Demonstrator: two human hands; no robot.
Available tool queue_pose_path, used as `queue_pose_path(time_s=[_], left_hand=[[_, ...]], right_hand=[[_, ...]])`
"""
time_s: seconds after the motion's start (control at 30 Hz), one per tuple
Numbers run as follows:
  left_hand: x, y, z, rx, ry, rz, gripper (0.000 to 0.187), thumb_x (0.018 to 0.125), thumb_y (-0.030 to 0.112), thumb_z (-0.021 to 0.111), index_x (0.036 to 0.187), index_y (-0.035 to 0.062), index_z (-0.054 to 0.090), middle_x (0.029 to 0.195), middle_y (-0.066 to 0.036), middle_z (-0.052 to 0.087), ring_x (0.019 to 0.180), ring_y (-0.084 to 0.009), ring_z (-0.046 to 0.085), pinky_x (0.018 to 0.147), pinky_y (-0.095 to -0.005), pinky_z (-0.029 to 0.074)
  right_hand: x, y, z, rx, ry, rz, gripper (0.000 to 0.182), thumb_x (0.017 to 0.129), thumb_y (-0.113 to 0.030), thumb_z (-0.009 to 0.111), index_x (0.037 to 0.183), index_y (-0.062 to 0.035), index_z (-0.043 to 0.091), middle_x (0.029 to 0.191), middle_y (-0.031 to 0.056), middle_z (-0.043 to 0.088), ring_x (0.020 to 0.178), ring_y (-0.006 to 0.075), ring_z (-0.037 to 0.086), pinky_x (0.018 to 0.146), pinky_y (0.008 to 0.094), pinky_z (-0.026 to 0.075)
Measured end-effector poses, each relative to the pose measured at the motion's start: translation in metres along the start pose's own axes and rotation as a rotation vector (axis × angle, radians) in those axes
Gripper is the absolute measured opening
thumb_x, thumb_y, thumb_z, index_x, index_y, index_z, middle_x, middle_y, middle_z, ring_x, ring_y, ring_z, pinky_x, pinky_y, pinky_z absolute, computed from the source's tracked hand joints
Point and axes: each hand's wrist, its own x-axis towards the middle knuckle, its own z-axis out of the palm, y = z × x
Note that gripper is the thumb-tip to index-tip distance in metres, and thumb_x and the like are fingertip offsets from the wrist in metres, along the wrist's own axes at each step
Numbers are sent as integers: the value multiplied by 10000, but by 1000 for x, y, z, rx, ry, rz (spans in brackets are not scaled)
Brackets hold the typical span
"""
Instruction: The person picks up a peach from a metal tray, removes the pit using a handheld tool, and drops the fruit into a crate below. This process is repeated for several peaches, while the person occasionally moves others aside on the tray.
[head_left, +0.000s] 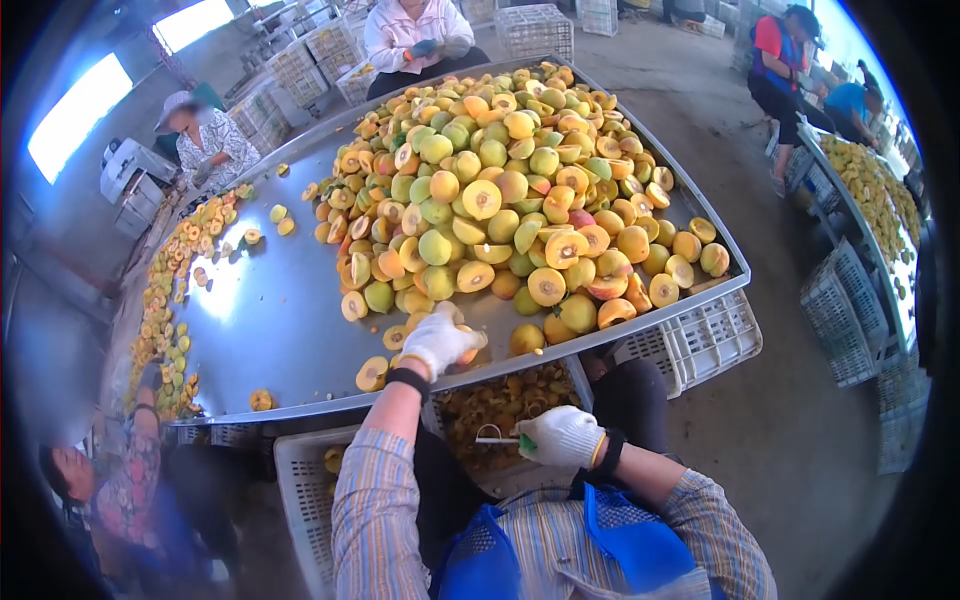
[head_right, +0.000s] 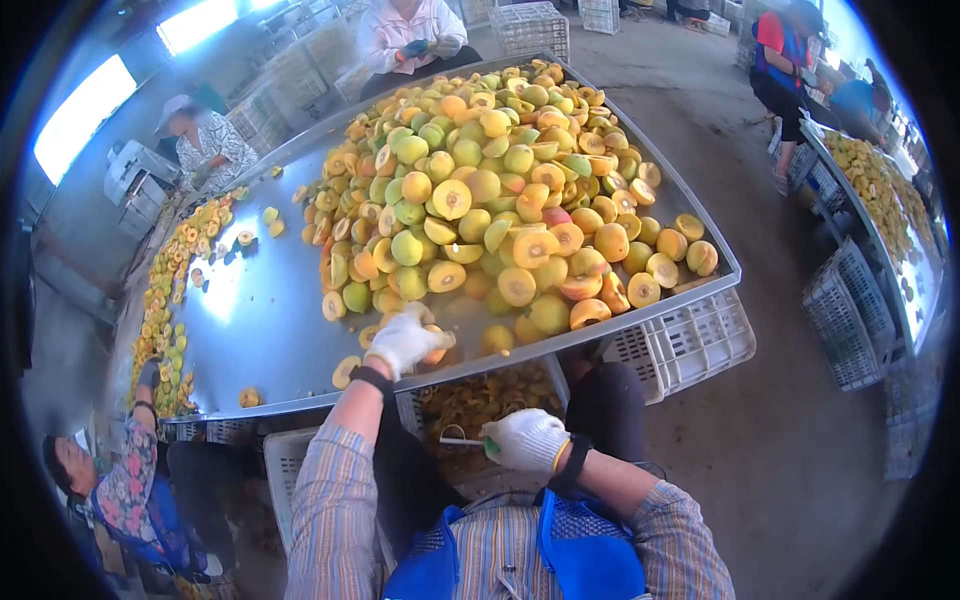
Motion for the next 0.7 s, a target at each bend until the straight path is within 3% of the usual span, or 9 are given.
queue_pose_path(time_s=[0.03, 0.07, 0.1, 0.17, 0.27, 0.37, 0.4, 0.43, 0.7], left_hand=[[-16, -6, -11, -346, -56, -98, 583, 806, 349, 733, 1232, 8, 527, 1005, -183, 661, 827, -260, 691, 612, -383, 559], [-14, -41, -2, -853, -57, 11, 534, 820, 261, 727, 1243, 8, 523, 1022, -153, 644, 760, -223, 682, 509, -315, 533], [-34, -50, -12, -1231, -159, 139, 516, 850, 237, 714, 1264, 3, 515, 1076, -185, 637, 782, -285, 687, 537, -341, 568], [-67, -46, 0, -1609, -78, 480, 493, 913, 285, 662, 1281, -5, 508, 1126, -211, 629, 829, -363, 692, 583, -380, 609], [-104, -47, 12, -1911, -171, 405, 455, 958, 326, 608, 1275, 11, 525, 1171, -227, 619, 903, -439, 679, 628, -433, 629], [-123, -43, 39, -1960, -116, 369, 438, 951, 264, 628, 1280, -2, 518, 1189, -200, 622, 985, -387, 677, 758, -439, 627], [-125, -41, 51, -2000, 3, 347, 413, 935, 238, 640, 1256, -1, 538, 1206, -196, 618, 1074, -384, 645, 876, -461, 594], [-129, -39, 58, -1996, -35, 413, 381, 922, 197, 632, 1238, -5, 560, 1220, -203, 612, 1138, -381, 612, 980, -482, 538], [-150, -10, 72, -2046, -116, 506, 467, 899, 206, 620, 1285, -48, 552, 1251, -231, 599, 1169, -383, 589, 1034, -488, 474]], right_hand=[[-2, -2, -3, -1, -1, -10, 226, 869, -287, 617, 935, -90, 706, 728, 163, 685, 689, 363, 685, 634, 479, 545], [-5, -7, -9, 50, 51, 27, 249, 871, -308, 627, 991, -104, 705, 735, 158, 687, 691, 358, 685, 634, 476, 547], [-6, -12, -16, 100, 104, 63, 281, 872, -329, 638, 1046, -119, 704, 743, 152, 688, 693, 354, 686, 633, 474, 549], [-8, -28, -28, 65, 73, 102, 328, 877, -360, 648, 1132, -156, 682, 757, 138, 692, 702, 341, 689, 637, 461, 551], [-14, -52, -42, 176, 192, 136, 351, 896, -385, 634, 1196, -203, 656, 758, 122, 692, 713, 342, 688, 652, 460, 552], [-19, -72, -46, 164, 181, 202, 366, 906, -396, 623, 1224, -215, 645, 757, 124, 689, 713, 347, 686, 651, 465, 550], [-20, -75, -45, 159, 179, 206, 388, 909, -405, 619, 1244, -210, 636, 756, 134, 687, 716, 353, 685, 649, 465, 549], [-21, -78, -43, 155, 178, 215, 388, 909, -405, 619, 1244, -210, 636, 756, 134, 687, 716, 353, 685, 649, 465, 549], [-28, -75, -33, 134, 305, 204, 410, 894, -384, 645, 1214, -128, 637, 770, 156, 691, 712, 363, 684, 643, 470, 548]])
